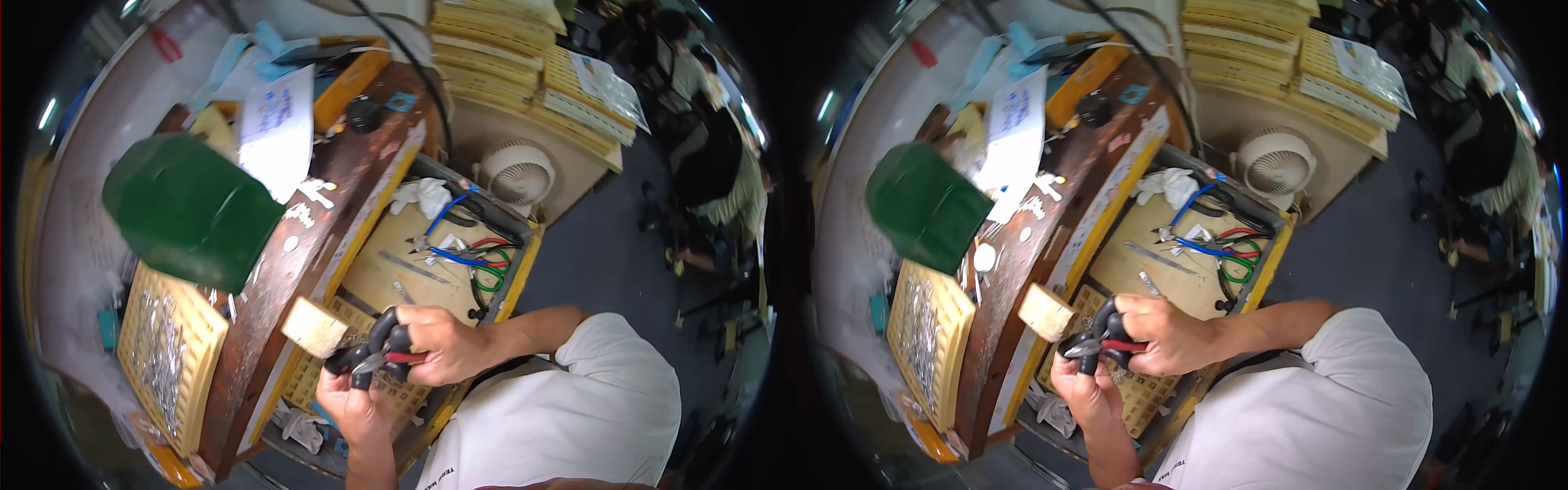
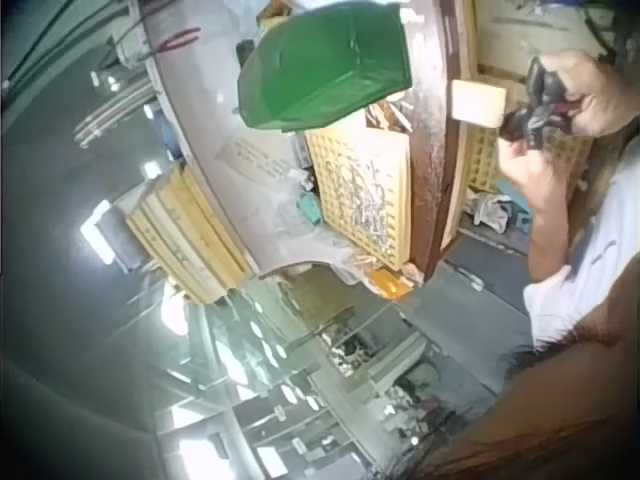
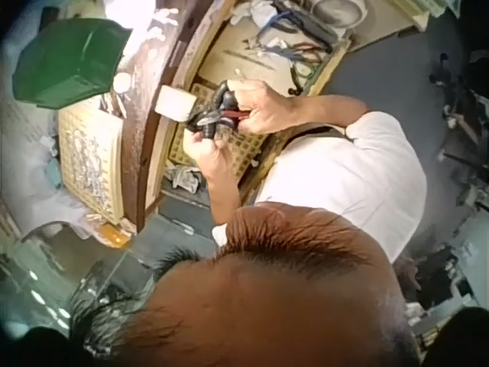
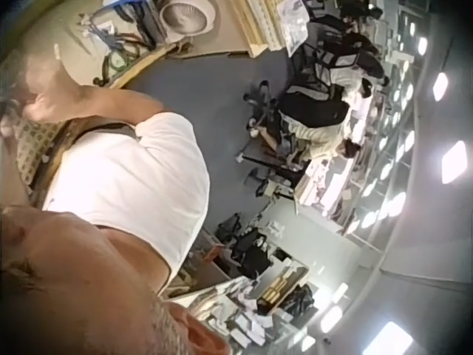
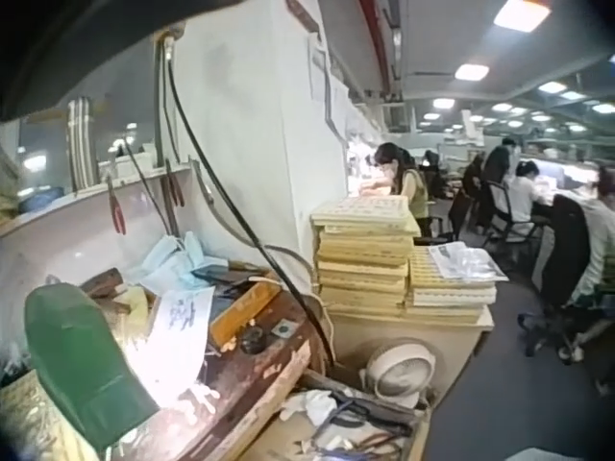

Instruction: Assembling and organizing silver-colored jewelry chains using pliers at a workbench.

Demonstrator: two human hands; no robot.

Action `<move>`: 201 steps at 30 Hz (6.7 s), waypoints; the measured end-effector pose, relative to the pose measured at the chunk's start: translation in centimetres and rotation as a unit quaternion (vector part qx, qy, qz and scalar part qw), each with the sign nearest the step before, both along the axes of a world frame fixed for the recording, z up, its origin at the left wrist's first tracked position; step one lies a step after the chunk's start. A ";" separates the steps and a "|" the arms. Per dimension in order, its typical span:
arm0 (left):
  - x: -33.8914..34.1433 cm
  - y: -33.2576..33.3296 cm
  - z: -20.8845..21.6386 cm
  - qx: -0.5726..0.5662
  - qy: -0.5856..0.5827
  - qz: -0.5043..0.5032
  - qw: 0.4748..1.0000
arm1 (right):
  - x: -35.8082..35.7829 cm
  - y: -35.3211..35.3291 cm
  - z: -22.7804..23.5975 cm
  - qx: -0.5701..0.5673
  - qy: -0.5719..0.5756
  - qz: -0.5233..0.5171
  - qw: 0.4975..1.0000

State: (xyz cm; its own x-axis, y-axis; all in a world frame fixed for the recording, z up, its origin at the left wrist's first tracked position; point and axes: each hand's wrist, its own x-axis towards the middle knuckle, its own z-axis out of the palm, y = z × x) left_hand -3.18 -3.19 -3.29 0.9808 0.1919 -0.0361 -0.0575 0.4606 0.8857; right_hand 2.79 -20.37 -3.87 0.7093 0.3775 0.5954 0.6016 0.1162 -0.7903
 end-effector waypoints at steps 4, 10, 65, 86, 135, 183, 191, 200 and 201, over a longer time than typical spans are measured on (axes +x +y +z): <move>-1.1 -1.0 0.4 0.004 0.039 0.035 0.999 | 0.2 -0.5 -1.0 -0.002 -0.007 0.064 0.998; -2.2 -1.7 -0.3 -0.011 0.068 0.052 0.996 | -0.7 -0.6 -2.6 0.002 -0.015 0.079 0.997; -2.9 -2.1 -0.9 0.116 0.087 -0.005 0.989 | 0.5 -8.0 -2.2 -0.260 0.060 -0.078 0.961; -3.6 -1.6 -0.6 0.237 0.025 -0.055 0.970 | -3.1 -2.8 -0.2 -0.076 0.274 0.095 0.954; -4.9 2.3 2.5 0.153 -0.016 0.141 0.978 | -1.3 -1.0 -3.4 -0.130 0.149 0.216 0.956; -8.1 13.2 11.0 0.304 0.009 0.269 0.914 | 4.4 10.1 12.1 0.010 0.317 0.435 0.843; -0.3 26.8 16.0 0.547 -0.099 0.335 0.761 | 8.4 19.5 19.2 -0.134 0.172 0.164 0.962; -4.7 14.8 9.0 0.541 -0.132 0.412 0.722 | 7.0 14.1 12.9 -0.058 -0.199 0.089 0.974; -6.1 13.7 7.2 0.536 -0.097 0.413 0.730 | 6.3 12.9 11.7 -0.028 -0.185 0.121 0.975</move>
State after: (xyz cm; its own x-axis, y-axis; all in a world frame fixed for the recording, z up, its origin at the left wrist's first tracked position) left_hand -9.28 10.52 3.89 0.4802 0.5366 0.6939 -0.0960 -0.7542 0.6496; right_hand 9.08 -7.49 7.81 0.3366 0.5464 0.7669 0.8067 0.2527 -0.5342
